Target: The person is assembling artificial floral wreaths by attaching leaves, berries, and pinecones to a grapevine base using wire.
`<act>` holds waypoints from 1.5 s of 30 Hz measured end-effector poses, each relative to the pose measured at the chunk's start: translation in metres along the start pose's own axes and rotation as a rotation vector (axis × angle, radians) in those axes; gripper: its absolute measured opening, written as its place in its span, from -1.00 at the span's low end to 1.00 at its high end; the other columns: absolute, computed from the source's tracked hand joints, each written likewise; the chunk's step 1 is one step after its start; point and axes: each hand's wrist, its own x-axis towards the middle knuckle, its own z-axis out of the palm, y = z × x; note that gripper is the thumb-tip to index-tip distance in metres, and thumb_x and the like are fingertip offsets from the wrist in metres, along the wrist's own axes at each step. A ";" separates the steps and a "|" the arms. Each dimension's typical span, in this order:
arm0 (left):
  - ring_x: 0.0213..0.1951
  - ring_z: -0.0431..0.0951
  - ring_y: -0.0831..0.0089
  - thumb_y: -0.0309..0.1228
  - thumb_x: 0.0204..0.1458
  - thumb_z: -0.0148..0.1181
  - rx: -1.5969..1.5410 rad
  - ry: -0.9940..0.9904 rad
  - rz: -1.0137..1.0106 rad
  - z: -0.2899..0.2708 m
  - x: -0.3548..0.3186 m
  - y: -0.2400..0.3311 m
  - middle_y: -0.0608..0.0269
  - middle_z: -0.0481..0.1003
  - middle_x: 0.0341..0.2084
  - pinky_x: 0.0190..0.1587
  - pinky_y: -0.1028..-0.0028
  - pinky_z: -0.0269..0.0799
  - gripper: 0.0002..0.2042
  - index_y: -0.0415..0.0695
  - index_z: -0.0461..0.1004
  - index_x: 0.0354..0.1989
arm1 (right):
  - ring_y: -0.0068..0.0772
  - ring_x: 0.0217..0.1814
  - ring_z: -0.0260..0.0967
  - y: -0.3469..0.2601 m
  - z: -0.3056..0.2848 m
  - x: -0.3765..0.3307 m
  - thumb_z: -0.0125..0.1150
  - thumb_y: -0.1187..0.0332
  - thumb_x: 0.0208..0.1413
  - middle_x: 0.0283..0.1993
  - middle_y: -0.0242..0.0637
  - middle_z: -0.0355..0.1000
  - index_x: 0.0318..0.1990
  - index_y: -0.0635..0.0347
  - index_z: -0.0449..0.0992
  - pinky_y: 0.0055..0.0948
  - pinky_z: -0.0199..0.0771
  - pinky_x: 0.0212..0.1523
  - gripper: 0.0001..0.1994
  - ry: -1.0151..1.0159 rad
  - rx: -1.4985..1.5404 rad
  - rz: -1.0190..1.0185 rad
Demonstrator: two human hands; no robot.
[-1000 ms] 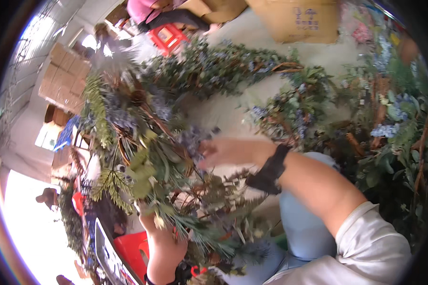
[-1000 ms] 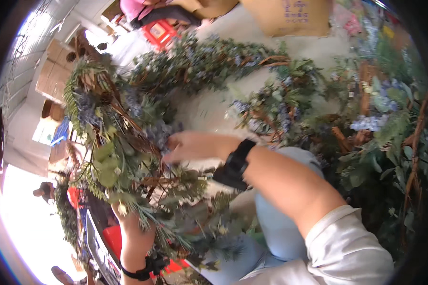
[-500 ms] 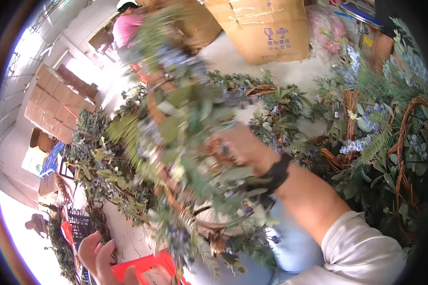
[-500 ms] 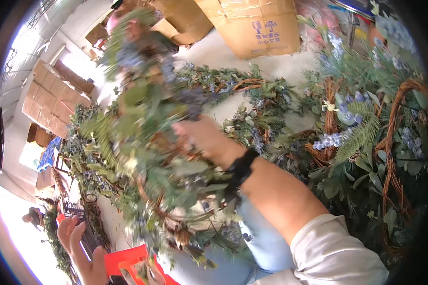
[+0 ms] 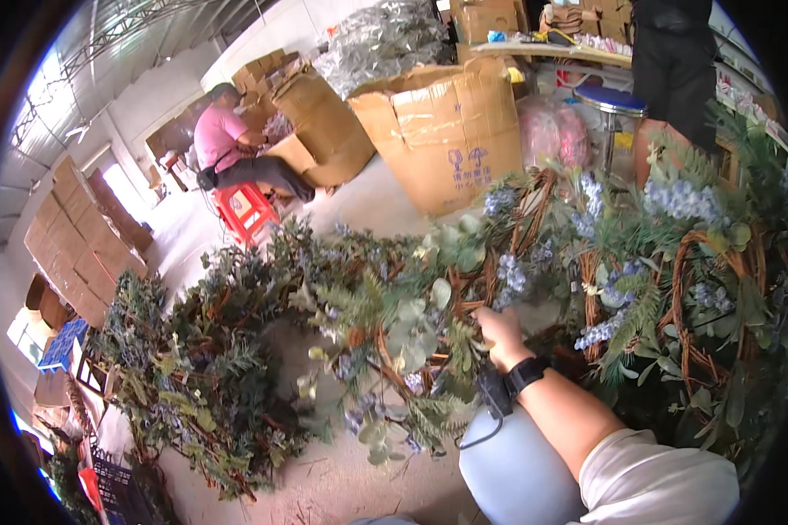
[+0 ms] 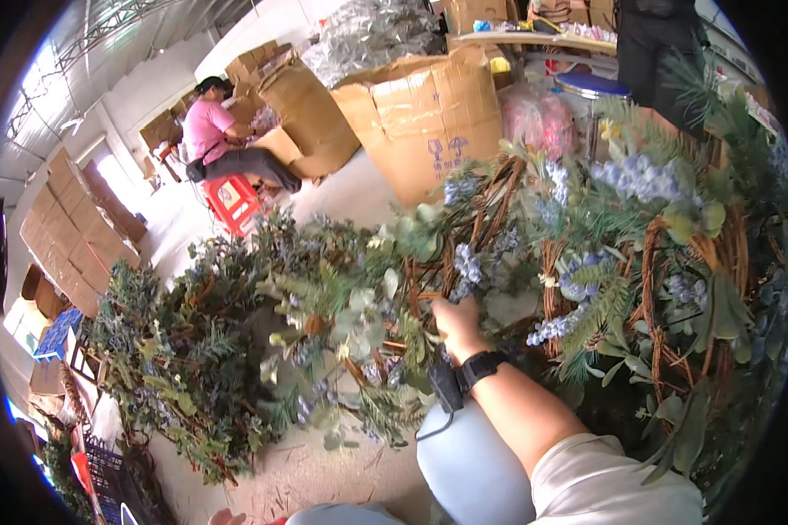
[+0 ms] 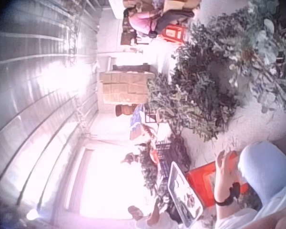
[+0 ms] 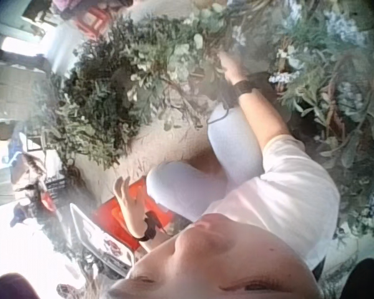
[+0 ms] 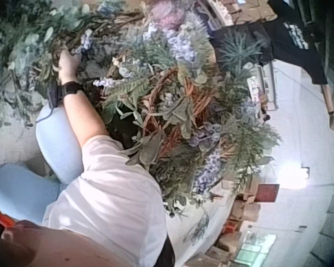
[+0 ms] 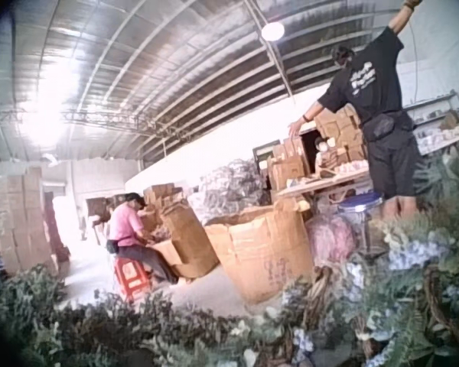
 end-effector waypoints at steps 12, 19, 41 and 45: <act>0.12 0.21 0.29 -0.58 -0.16 -0.04 -0.802 0.338 0.151 0.028 0.069 -0.016 0.12 0.16 0.09 0.16 0.29 0.04 -0.43 -0.20 0.09 0.15 | -0.07 -0.21 0.32 -0.031 0.073 -0.164 0.23 0.43 -0.20 -0.23 -0.15 0.39 -0.20 0.14 0.47 -0.27 0.33 -0.18 -0.69 -0.690 -0.609 -0.890; -0.08 0.35 0.39 -0.48 -0.09 0.19 -1.411 0.231 -0.354 0.044 0.086 -0.014 0.26 0.40 -0.15 0.02 0.44 0.21 -0.54 -0.21 0.26 0.05 | -0.12 -0.20 0.23 0.003 0.073 -0.209 0.31 0.24 -0.26 -0.27 -0.24 0.32 -0.23 0.12 0.47 -0.27 0.23 -0.12 -0.64 -1.173 -0.706 -1.063; -0.08 0.41 0.01 -0.19 -0.09 0.08 -0.264 -0.556 -0.158 0.130 0.077 -0.050 -0.18 0.40 -0.15 -0.06 0.16 0.32 -0.55 -0.19 0.35 -0.04 | -0.12 0.02 0.27 0.015 0.073 -0.179 0.26 0.36 -0.14 -0.06 -0.06 0.31 -0.13 0.34 0.39 -0.34 0.23 0.06 -0.61 -1.290 -0.926 -0.527; -0.23 0.46 0.05 -0.26 -0.07 0.08 -0.170 -0.131 -0.014 0.047 0.028 -0.069 -0.04 0.47 -0.34 -0.19 0.21 0.39 -0.70 -0.16 0.44 -0.20 | -0.07 -0.05 0.33 0.002 0.072 -0.187 0.24 0.26 -0.13 -0.13 -0.01 0.38 -0.14 0.35 0.42 -0.33 0.30 -0.01 -0.59 -1.426 -1.107 -0.401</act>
